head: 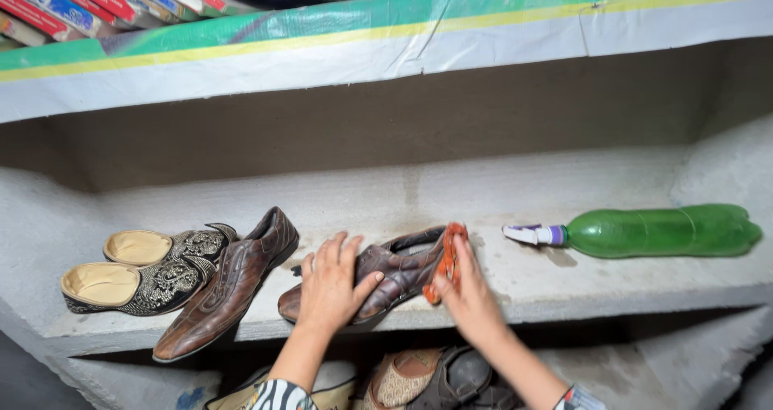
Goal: The person cleans a brown leather shoe on a concrete shelf using a spray bottle and a red cloth. They spray the shoe and wipe it repeatedly, focusing on the upper and sides, then place the shoe back on the shelf.
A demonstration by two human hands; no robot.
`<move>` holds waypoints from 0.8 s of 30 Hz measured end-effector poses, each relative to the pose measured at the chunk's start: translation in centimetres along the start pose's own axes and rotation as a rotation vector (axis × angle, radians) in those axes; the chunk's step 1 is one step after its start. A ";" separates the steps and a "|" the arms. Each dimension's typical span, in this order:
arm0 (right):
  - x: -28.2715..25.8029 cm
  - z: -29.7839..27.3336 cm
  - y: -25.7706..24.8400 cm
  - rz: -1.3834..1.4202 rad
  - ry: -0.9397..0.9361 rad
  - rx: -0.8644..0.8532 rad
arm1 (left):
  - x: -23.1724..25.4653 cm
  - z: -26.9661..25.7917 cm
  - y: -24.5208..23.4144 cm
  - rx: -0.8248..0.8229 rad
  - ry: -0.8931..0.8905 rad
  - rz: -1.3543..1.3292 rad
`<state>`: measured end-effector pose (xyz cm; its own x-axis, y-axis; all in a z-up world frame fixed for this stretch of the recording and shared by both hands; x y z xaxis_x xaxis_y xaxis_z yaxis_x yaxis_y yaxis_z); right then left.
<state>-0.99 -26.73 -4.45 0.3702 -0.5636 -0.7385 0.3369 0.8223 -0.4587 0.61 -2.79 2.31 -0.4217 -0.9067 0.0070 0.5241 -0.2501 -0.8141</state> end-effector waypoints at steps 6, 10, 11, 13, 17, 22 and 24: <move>-0.4 -0.7 2.3 -0.106 -0.071 0.039 | 6.3 2.5 1.4 0.052 0.033 -0.081; 0.4 0.1 2.6 -0.226 -0.058 -0.051 | 8.1 3.1 3.0 0.045 -0.041 -0.147; 0.7 0.3 2.6 -0.232 -0.048 -0.091 | 8.1 3.3 3.3 0.030 -0.047 -0.160; 1.0 0.6 2.6 -0.179 -0.057 -0.131 | 7.8 3.4 3.7 -0.005 -0.060 -0.188; 0.5 0.9 2.3 0.008 -0.087 -0.133 | 7.6 3.1 3.9 0.001 -0.054 -0.250; -0.1 3.3 1.6 0.057 0.031 -0.146 | 7.7 3.0 3.5 0.030 -0.023 -0.272; 0.5 4.5 1.6 0.042 0.068 -0.165 | 7.8 2.9 3.4 0.053 -0.012 -0.293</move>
<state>3.64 -26.07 -3.36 0.3194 -0.5261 -0.7882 0.1731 0.8501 -0.4973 1.26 -11.70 1.31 -0.5519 -0.7972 0.2448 0.4196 -0.5191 -0.7446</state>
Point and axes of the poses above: each hand's wrist, its own z-axis towards the middle knuckle, its own y-axis out of the palm, x = y × z, the point moved 3 cm from there along z, towards the middle knuckle, and after that the axes turned 4 degrees about y, right-handed, at the moved point
